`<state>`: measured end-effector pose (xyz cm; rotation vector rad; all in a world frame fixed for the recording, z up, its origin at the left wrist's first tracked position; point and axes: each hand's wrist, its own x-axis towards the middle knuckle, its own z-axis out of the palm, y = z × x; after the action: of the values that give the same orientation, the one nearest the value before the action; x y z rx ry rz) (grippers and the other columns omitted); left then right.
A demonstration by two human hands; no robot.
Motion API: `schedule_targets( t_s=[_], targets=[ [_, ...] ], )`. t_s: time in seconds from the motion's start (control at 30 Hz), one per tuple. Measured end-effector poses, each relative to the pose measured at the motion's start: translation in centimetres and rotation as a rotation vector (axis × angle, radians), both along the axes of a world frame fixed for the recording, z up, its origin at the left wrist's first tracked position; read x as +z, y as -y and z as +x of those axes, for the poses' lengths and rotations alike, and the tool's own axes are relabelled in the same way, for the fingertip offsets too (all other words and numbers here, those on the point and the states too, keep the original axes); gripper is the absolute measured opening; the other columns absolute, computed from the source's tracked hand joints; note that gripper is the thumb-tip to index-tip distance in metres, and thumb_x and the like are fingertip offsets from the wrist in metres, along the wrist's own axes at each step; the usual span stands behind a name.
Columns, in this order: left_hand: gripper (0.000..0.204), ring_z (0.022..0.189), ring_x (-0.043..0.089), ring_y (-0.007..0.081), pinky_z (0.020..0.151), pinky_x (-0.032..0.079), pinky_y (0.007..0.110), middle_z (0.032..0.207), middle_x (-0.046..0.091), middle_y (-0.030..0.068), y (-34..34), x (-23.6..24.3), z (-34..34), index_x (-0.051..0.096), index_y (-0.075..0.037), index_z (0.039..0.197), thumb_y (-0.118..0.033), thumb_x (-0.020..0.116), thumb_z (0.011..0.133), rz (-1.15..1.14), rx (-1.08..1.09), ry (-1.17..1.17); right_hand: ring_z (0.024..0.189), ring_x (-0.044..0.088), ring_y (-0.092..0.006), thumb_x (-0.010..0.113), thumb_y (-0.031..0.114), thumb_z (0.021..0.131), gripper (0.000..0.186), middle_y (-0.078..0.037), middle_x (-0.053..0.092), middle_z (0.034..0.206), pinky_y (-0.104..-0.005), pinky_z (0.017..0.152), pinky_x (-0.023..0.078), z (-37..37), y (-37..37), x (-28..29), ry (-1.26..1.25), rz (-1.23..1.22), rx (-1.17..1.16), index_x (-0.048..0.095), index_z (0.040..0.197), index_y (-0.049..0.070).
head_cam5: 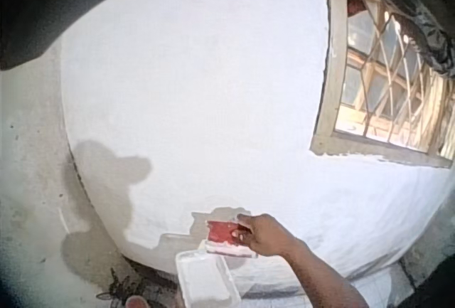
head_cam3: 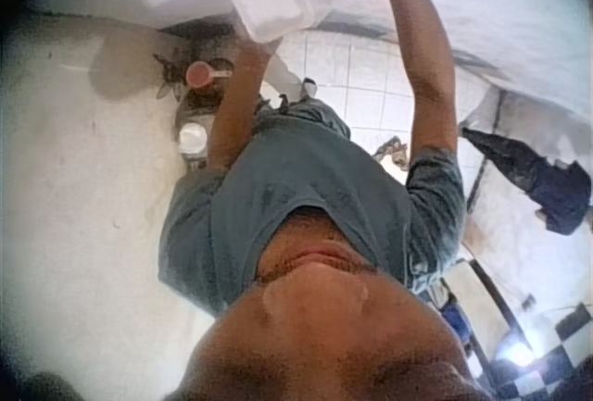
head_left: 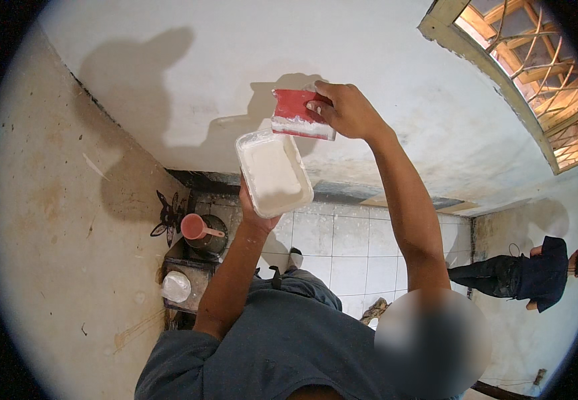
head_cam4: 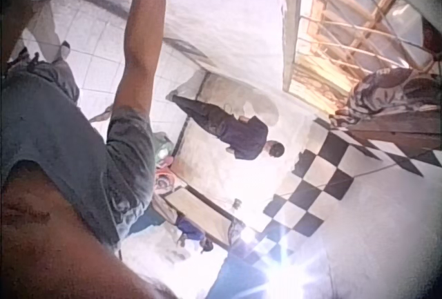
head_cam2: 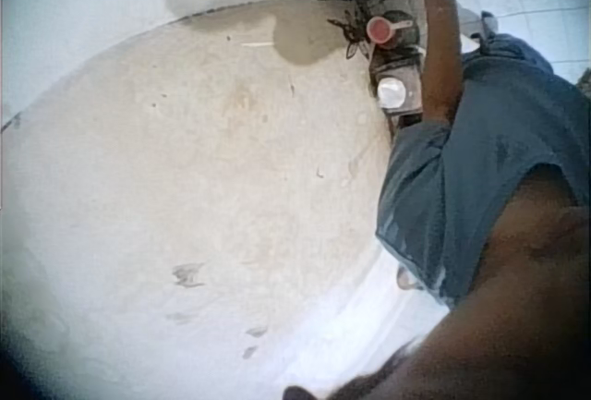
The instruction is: The person patches a wall by using a putty knife to spread a white substance from a plastic container onto damaged areas of the wall surface.
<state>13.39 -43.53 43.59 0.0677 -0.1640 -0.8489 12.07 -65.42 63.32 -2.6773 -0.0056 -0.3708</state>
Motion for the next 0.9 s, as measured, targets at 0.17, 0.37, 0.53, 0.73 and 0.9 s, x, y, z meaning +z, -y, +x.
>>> schedule_targets(
  t_s=[0.17,0.37,0.53,0.73,0.9],
  targets=[
    [0.059,0.119,0.059,0.0282,0.099,0.051,0.049,0.136,0.056,0.0076,-0.6,0.0,-0.2,0.043,-0.015,0.143,-0.055,0.037,0.1,0.038,0.025,0.007,0.078,0.061,-0.0415,0.063,0.017,0.087,0.019,-0.023,0.065,0.084,-0.0455,0.072,0.048,1.6,0.1,0.5,-0.056,-0.062,0.015,0.06,0.092,-0.002],
    [0.061,0.12,0.059,0.0285,0.099,0.05,0.048,0.136,0.055,0.0088,-1.0,0.4,0.1,0.043,-0.015,0.144,-0.056,0.036,0.1,0.097,0.08,-0.002,0.091,0.065,-0.0409,0.062,0.021,0.086,0.03,-0.022,0.068,0.097,-0.0464,0.083,0.052,0.3,-1.5,0.2,-0.185,-0.052,-0.025,0.066,0.11,0.005],
    [0.061,0.12,0.058,0.0282,0.101,0.049,0.047,0.134,0.057,0.0095,-0.9,0.3,-0.1,0.043,-0.014,0.143,-0.057,0.033,0.1,0.195,0.128,0.049,0.082,0.063,-0.0434,0.06,0.015,0.082,0.024,-0.024,0.067,0.087,-0.0473,0.074,0.05,-1.4,-4.5,-1.6,-0.161,-0.097,-0.155,0.067,0.1,0.001],
    [0.062,0.124,0.054,0.0286,0.104,0.045,0.046,0.135,0.054,0.0083,-1.1,0.4,0.0,0.042,-0.014,0.143,-0.058,0.032,0.101,0.17,0.099,-0.027,0.079,0.065,-0.0448,0.062,0.012,0.086,0.017,-0.027,0.065,0.081,-0.0487,0.07,0.051,-2.7,-8.5,-2.4,-0.065,0.12,-0.255,0.062,0.094,-0.003],
    [0.062,0.128,0.051,0.0294,0.108,0.041,0.046,0.139,0.052,0.0083,-1.5,1.4,0.9,0.04,-0.014,0.145,-0.056,0.031,0.101,0.127,0.114,-0.068,0.076,0.065,-0.0463,0.061,0.012,0.087,0.018,-0.028,0.065,0.079,-0.0512,0.066,0.051,-3.2,-10.5,-5.6,0.0,0.14,-0.435,0.057,0.097,-0.003]
  ],
)
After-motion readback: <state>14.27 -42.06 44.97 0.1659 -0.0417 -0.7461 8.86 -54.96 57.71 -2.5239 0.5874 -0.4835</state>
